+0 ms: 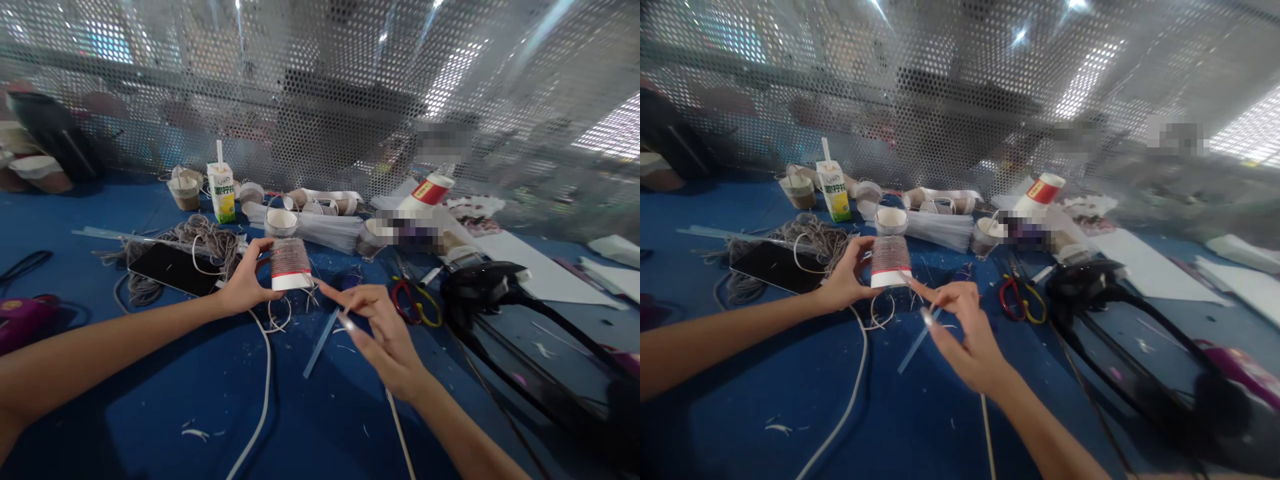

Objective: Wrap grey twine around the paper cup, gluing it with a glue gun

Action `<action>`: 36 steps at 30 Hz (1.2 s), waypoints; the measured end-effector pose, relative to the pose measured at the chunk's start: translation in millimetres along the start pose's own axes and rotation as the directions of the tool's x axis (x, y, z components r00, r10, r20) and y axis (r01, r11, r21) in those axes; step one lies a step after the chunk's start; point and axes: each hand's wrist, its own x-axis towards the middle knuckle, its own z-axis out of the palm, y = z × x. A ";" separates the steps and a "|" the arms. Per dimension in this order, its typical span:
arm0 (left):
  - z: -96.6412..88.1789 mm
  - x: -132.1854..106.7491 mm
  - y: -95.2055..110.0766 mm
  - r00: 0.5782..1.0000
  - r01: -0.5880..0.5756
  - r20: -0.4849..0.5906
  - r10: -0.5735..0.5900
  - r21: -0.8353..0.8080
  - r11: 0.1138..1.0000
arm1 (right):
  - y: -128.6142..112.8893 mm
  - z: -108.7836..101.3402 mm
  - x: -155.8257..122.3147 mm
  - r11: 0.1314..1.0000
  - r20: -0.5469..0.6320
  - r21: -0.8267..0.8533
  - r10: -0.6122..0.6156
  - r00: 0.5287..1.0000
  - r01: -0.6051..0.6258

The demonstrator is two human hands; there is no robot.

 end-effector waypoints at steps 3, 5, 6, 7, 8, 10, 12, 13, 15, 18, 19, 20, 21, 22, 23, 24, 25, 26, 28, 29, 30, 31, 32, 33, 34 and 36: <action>0.6 -0.1 1.0 1.000 0.020 -0.004 -0.020 -0.028 0.999 | -3.1 5.5 -1.6 0.993 0.060 -0.102 -0.054 0.997 0.059; 1.0 -0.3 0.3 1.000 0.023 -0.006 -0.024 -0.067 0.997 | 0.4 6.3 -1.4 0.993 0.037 -0.118 -0.001 0.999 0.005; 1.3 -0.5 -0.3 1.000 0.022 -0.001 -0.022 -0.089 0.996 | 2.9 6.0 -1.1 0.994 0.021 -0.100 0.041 0.999 -0.039; 1.5 -0.7 -1.0 1.000 0.020 0.006 -0.020 -0.110 0.994 | 5.6 5.5 -0.7 0.995 0.010 -0.063 0.084 0.996 -0.083; 1.7 -0.9 -1.6 1.000 0.020 0.014 -0.018 -0.127 0.992 | 8.0 4.7 -0.3 0.992 0.005 -0.012 0.124 0.992 -0.124; 2.0 -1.1 -2.6 1.000 0.022 0.021 -0.019 -0.152 0.988 | 11.7 2.9 1.1 0.979 -0.014 0.106 0.175 0.985 -0.172; 2.2 -1.1 -2.9 1.000 0.022 0.015 -0.019 -0.176 0.984 | 14.0 0.9 3.0 0.971 -0.069 0.149 0.201 0.977 -0.189; 2.2 -1.1 -2.8 1.000 0.020 0.014 -0.018 -0.191 0.981 | 14.7 -0.1 4.1 0.970 -0.117 0.131 0.221 0.968 -0.206; 2.2 -0.6 -2.8 1.000 0.019 0.022 -0.015 -0.220 0.975 | 15.8 -2.0 6.2 0.965 -0.243 0.068 0.261 0.934 -0.252; 2.1 0.7 -3.7 0.999 0.029 0.049 -0.017 -0.248 0.968 | 16.2 -2.8 7.9 0.963 -0.428 0.012 0.248 0.869 -0.269; 2.1 1.2 -4.3 0.998 0.033 0.061 -0.018 -0.257 0.966 | 16.0 -2.3 7.9 0.969 -0.473 0.001 0.219 0.853 -0.248; 2.2 1.8 -5.0 0.997 0.036 0.072 -0.018 -0.266 0.963 | 15.7 -1.4 7.6 0.974 -0.507 -0.009 0.191 0.840 -0.227; 2.2 2.4 -5.5 0.996 0.038 0.082 -0.016 -0.276 0.960 | 15.6 -0.3 7.0 0.977 -0.537 -0.016 0.170 0.826 -0.211; 2.3 3.0 -5.9 0.996 0.038 0.092 -0.012 -0.287 0.957 | 15.7 1.0 6.2 0.978 -0.564 -0.016 0.161 0.810 -0.206; 2.3 3.6 -5.9 0.995 0.037 0.102 -0.007 -0.298 0.954 | 16.3 2.2 5.2 0.978 -0.590 -0.008 0.163 0.791 -0.207; 2.2 4.1 -5.6 0.994 0.033 0.111 0.001 -0.309 0.951 | 17.4 3.2 4.4 0.977 -0.616 0.006 0.172 0.769 -0.213; 2.1 4.6 -5.1 0.993 0.027 0.121 0.012 -0.319 0.947 | 19.0 3.9 3.7 0.975 -0.643 0.019 0.180 0.744 -0.220; 1.9 5.0 -4.4 0.991 0.023 0.133 0.022 -0.327 0.945 | 21.2 4.0 3.5 0.974 -0.671 0.028 0.185 0.718 -0.225; 1.4 5.7 -3.0 0.987 0.019 0.156 0.035 -0.333 0.943 | 26.6 3.0 4.6 0.967 -0.715 0.043 0.205 0.669 -0.250; 1.2 6.0 -2.7 0.986 0.019 0.164 0.038 -0.331 0.943 | 29.3 1.9 5.8 0.959 -0.731 0.054 0.227 0.644 -0.277; 1.1 6.2 -2.8 0.985 0.019 0.167 0.039 -0.329 0.944 | 31.4 0.6 7.4 0.949 -0.743 0.070 0.255 0.619 -0.307; 1.1 6.4 -3.3 0.985 0.018 0.167 0.039 -0.329 0.944 | 32.7 -0.6 8.9 0.939 -0.751 0.085 0.280 0.598 -0.333; 1.2 6.6 -4.2 0.986 0.016 0.164 0.041 -0.332 0.943 | 32.7 -1.5 10.2 0.935 -0.758 0.097 0.291 0.583 -0.341; 1.3 6.7 -5.1 0.986 0.013 0.160 0.044 -0.335 0.942 | 31.3 -2.1 10.8 0.940 -0.756 0.102 0.285 0.589 -0.325; 1.5 6.8 -6.1 0.986 0.009 0.157 0.047 -0.336 0.942 | 28.4 -2.1 10.4 0.954 -0.744 0.108 0.263 0.614 -0.278; 1.6 6.8 -7.0 0.985 0.006 0.163 0.049 -0.324 0.946 | 19.2 -0.5 6.5 0.978 -0.653 0.163 0.206 0.728 -0.130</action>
